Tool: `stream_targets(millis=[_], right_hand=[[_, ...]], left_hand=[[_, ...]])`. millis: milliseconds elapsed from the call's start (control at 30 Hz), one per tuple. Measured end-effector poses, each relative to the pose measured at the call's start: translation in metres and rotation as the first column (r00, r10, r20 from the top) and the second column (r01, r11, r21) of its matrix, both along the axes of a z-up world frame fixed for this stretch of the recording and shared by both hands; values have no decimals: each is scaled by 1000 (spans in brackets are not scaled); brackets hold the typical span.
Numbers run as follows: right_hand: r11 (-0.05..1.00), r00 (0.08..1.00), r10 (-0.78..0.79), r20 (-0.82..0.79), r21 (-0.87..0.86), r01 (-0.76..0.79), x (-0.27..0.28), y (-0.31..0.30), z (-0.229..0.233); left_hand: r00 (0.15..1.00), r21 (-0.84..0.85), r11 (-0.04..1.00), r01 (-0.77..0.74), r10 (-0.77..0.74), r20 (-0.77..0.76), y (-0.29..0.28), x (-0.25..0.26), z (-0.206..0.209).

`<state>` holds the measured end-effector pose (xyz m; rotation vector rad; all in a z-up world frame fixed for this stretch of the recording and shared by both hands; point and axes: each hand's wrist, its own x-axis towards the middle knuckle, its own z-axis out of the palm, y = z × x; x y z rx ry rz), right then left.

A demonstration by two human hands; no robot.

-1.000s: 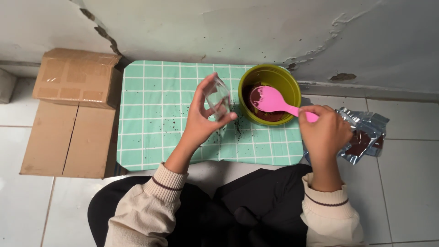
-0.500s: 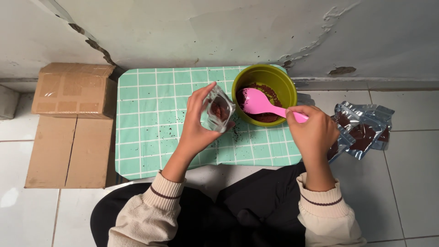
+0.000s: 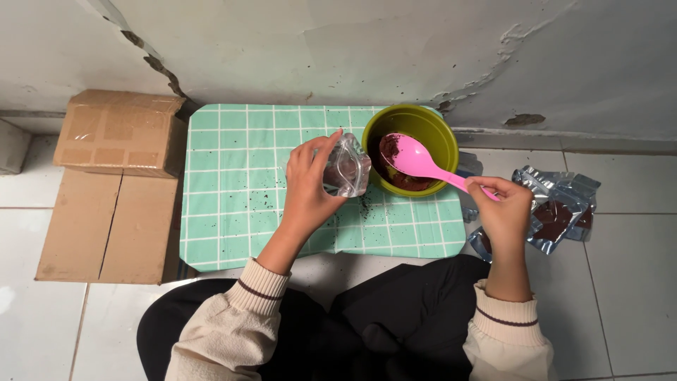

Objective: The person scoops dark brown powder from a green bowl into silver-lined pouches using a large pink spoon. After filling a pouch, they seal it by hand and place it on the floor with other pouches.

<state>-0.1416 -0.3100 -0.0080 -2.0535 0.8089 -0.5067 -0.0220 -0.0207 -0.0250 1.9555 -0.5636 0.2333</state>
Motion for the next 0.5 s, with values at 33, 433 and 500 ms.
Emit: stream_targets(millis=[33,433,500], right_hand=[[1000,1000,-1,-4,-1,1,-1,-1,0],[992,998,-16,-62,-126,8,-10,18,51],[992,995,-34,-97,-122,22,-9,23,61]], left_hand=[[1000,20,1000,2,-2,-1,0,0,-1],[996,184,982,-39,24,80,1,10,-29],[988,252,966,-64,25,155,1,14,-38]])
